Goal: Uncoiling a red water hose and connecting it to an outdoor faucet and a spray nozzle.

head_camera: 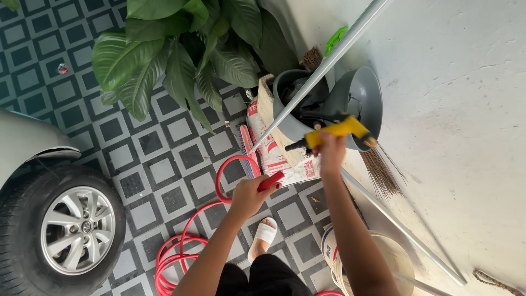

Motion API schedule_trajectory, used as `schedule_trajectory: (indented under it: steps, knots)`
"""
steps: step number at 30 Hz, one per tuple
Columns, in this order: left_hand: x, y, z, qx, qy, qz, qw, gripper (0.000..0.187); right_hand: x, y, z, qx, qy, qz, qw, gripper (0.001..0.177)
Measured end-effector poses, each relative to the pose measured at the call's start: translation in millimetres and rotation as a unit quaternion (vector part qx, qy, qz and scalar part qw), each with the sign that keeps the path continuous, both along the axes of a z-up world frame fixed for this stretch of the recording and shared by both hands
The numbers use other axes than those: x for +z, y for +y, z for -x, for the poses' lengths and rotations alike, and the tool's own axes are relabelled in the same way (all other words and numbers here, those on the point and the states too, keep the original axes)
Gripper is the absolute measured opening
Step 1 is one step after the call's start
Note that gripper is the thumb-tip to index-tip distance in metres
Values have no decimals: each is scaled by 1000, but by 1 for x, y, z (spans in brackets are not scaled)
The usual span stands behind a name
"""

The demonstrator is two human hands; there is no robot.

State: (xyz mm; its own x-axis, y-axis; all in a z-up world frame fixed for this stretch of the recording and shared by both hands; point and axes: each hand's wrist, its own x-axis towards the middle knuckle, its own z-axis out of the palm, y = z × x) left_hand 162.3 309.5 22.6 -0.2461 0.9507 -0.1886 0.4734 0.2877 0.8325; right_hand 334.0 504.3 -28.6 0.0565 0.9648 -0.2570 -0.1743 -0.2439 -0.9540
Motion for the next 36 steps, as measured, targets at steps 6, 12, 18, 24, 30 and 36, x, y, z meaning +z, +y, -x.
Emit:
schedule_trajectory:
  steps: [6,12,18,24,30,36]
  knots:
    - [37,-24,-4,-47,-209,-7,977,51,101,-54,-52,87,284,-19,955,44]
    - [79,-60,-11,-94,-290,-24,952,47,181,-115,-46,123,292,-97,943,37]
    - [105,-91,-10,-125,-316,-28,940,43,204,-158,-29,90,275,-160,944,38]
    - [114,-116,-13,-168,-240,-94,952,38,251,-185,-14,82,346,-123,927,30]
    - [155,-135,-36,-130,-79,-262,953,28,274,-204,-13,103,346,-124,924,21]
    - [152,-140,-46,-113,-127,-226,959,29,278,-202,-9,108,384,-166,902,21]
